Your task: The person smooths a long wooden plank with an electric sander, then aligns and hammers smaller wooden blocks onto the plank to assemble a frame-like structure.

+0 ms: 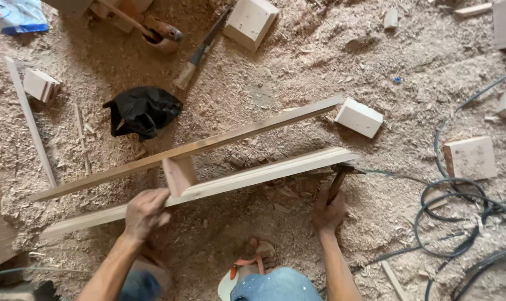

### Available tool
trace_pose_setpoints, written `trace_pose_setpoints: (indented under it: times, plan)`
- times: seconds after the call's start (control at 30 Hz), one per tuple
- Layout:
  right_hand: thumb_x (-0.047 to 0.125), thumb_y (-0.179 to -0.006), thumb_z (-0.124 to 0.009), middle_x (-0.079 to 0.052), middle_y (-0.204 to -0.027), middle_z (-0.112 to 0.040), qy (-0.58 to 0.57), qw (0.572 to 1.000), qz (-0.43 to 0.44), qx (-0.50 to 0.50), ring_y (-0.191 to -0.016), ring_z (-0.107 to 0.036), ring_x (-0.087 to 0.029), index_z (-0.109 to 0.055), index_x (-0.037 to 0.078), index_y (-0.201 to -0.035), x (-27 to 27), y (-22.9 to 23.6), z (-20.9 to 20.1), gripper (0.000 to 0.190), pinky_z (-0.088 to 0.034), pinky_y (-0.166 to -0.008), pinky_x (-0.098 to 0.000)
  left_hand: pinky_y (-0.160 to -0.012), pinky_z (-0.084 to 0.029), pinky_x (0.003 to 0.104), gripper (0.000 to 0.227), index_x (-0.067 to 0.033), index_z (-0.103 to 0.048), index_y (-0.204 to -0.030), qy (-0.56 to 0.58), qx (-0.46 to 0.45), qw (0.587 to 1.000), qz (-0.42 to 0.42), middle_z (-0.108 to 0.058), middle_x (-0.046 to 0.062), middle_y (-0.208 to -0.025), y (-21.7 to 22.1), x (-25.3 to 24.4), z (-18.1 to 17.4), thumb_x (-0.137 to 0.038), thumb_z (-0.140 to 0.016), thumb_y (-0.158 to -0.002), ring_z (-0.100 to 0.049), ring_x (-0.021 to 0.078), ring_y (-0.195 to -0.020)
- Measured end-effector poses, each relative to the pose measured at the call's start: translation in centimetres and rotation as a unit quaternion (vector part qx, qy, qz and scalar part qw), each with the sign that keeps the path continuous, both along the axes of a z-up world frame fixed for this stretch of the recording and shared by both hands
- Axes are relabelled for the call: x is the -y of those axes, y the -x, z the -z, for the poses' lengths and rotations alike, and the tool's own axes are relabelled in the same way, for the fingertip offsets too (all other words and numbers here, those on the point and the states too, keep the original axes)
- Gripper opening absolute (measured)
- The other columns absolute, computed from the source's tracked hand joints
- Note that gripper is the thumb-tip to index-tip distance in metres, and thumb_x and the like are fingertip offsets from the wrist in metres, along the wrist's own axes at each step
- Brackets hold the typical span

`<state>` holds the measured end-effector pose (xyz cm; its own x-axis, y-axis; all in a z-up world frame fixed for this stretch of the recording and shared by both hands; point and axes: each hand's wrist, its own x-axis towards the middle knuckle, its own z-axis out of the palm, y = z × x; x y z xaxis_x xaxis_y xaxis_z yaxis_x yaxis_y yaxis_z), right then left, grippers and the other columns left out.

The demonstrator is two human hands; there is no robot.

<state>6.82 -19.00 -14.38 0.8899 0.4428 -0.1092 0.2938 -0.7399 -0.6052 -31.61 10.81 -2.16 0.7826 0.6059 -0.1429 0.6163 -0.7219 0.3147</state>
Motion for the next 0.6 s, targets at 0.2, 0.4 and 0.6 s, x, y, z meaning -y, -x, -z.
trace_pose_setpoints:
  times: [0.2,0.4,0.6]
  plan:
    - [0.049,-0.106,-0.053,-0.005,-0.064,-0.054,-0.078,0.991,0.068,-0.087,-0.053,-0.052,-0.021,-0.055,0.007,-0.085,0.4,0.1,0.0,0.047,-0.043,-0.050,-0.0398,-0.084,-0.058,0.044,0.047,-0.0057,-0.068,-0.106,0.053,-0.032,0.991,-0.116,-0.073,0.015,-0.107,3.4,4.7,1.9,-0.007,-0.073,-0.059,-0.070,0.0345,-0.097]
    - [0.045,-0.110,-0.052,0.000,-0.064,-0.050,-0.055,0.996,0.028,-0.068,-0.049,-0.047,-0.012,-0.052,0.013,-0.084,-1.1,-0.5,-0.6,0.041,-0.041,-0.043,-0.0348,-0.088,-0.057,0.045,0.050,-0.0041,-0.067,-0.108,0.036,0.004,0.994,-0.100,-0.071,0.017,-0.109,4.6,4.3,3.4,-0.009,-0.074,-0.058,-0.070,0.0378,-0.101]
    - [0.044,-0.108,-0.050,0.002,-0.063,-0.050,-0.097,0.990,0.040,-0.099,-0.045,-0.045,-0.012,-0.051,0.010,-0.087,-1.5,-0.1,-1.8,0.039,-0.040,-0.040,-0.0329,-0.127,-0.032,0.054,0.048,-0.0094,-0.072,-0.113,-0.073,-0.019,0.991,-0.114,-0.073,0.008,-0.117,3.4,3.9,5.5,-0.009,-0.069,-0.065,-0.072,0.0251,-0.111]
